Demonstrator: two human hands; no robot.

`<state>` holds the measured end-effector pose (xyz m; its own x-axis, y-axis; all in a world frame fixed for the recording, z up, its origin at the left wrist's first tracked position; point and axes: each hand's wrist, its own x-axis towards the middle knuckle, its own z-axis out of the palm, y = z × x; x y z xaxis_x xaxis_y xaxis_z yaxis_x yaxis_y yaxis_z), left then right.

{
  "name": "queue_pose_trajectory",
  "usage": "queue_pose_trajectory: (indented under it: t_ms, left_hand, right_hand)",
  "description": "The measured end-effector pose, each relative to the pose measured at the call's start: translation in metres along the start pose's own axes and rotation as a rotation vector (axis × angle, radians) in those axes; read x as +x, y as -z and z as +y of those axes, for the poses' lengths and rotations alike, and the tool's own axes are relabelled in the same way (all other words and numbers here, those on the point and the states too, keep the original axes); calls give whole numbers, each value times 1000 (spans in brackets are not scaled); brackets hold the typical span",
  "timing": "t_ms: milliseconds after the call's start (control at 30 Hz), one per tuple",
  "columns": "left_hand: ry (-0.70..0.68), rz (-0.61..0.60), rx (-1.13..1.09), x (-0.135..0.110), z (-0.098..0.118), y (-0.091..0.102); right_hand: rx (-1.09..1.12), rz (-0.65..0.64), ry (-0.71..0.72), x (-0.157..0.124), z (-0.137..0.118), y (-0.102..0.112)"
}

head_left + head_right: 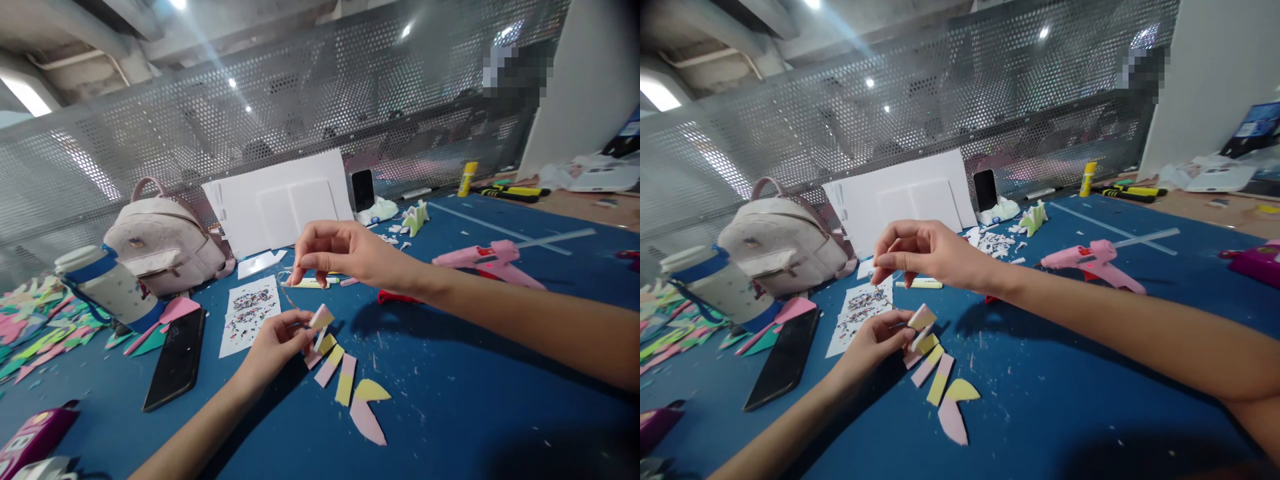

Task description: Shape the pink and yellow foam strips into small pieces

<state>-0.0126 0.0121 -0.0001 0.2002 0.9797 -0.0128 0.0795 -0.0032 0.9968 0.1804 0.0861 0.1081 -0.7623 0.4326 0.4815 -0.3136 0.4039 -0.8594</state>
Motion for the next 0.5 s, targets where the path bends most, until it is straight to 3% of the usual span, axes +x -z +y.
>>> queue_pose_trajectory:
  t_ms: [200, 333, 500]
  left_hand:
    - [-56, 29, 69, 1, -2, 3]
    - [-129, 88, 317, 0, 7, 0]
    - [-108, 57, 539, 4, 12, -12]
  right_hand:
    - [11, 0, 18, 1, 3, 2]
    - [18, 12, 16, 2, 2, 2]
    - [17, 21, 36, 2, -1, 4]
